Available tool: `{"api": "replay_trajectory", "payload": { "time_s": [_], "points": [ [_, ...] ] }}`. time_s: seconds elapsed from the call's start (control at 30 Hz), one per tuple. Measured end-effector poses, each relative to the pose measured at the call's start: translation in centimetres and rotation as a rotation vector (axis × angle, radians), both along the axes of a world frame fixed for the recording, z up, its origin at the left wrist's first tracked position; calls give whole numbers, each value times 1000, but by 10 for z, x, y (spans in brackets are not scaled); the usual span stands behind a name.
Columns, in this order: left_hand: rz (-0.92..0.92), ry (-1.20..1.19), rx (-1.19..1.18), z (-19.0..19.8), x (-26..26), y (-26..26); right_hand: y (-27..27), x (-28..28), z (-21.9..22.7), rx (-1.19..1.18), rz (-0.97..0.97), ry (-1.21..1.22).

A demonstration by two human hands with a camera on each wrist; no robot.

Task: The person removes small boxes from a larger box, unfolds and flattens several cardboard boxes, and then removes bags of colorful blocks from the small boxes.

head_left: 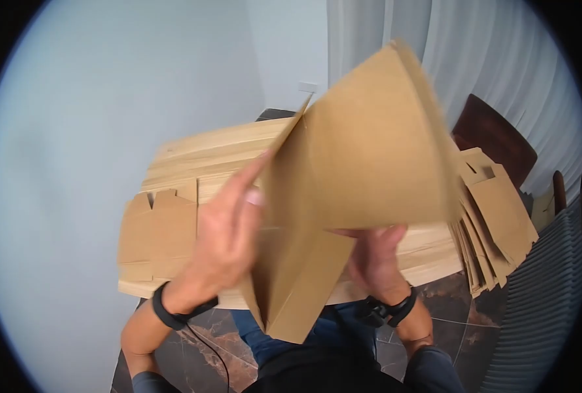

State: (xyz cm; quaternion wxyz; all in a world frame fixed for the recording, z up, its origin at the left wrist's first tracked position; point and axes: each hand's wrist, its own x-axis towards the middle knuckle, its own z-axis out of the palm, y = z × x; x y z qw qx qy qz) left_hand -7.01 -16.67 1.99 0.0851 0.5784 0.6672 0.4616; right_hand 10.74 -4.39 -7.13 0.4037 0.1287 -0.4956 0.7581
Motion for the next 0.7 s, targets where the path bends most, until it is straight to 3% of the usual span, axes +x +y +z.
{"api": "replay_trajectory", "payload": {
  "time_s": [0.03,0.1,0.13,0.2,0.23,0.3,0.37,0.43,0.5,0.57,0.6,0.63,0.7],
  "points": [
    [-100,111,117,-12,11,11,-13,-5,3,-34,-60,-48],
    [-178,398,136,-39,43,30,-29,-1,13,-75,-142,-104],
    [-196,390,137,-55,50,35,-35,4,24,-254,-193,-200],
    [-404,259,178,-83,60,39,-34,9,24,-508,-385,-341],
    [-430,253,174,-85,66,34,-25,16,11,-520,-410,-339],
    [-632,496,-36,-78,69,24,-5,47,-14,-403,-386,-655],
    [-388,795,117,-50,41,22,3,78,-1,-523,-371,-688],
    [-114,531,188,-27,12,36,13,108,14,-317,-249,-836],
    [-454,-201,-437,-9,-20,50,19,116,20,-341,-321,-823],
    [-572,-246,-819,-12,-28,55,40,126,8,-273,-76,-1234],
    [-601,-229,-812,-13,-20,53,19,130,24,-380,48,-682],
    [-601,-351,-675,-12,-12,50,14,137,11,-379,21,-671],
    [-611,-468,-536,-7,7,47,13,156,-34,-375,346,264]
  ]
}}
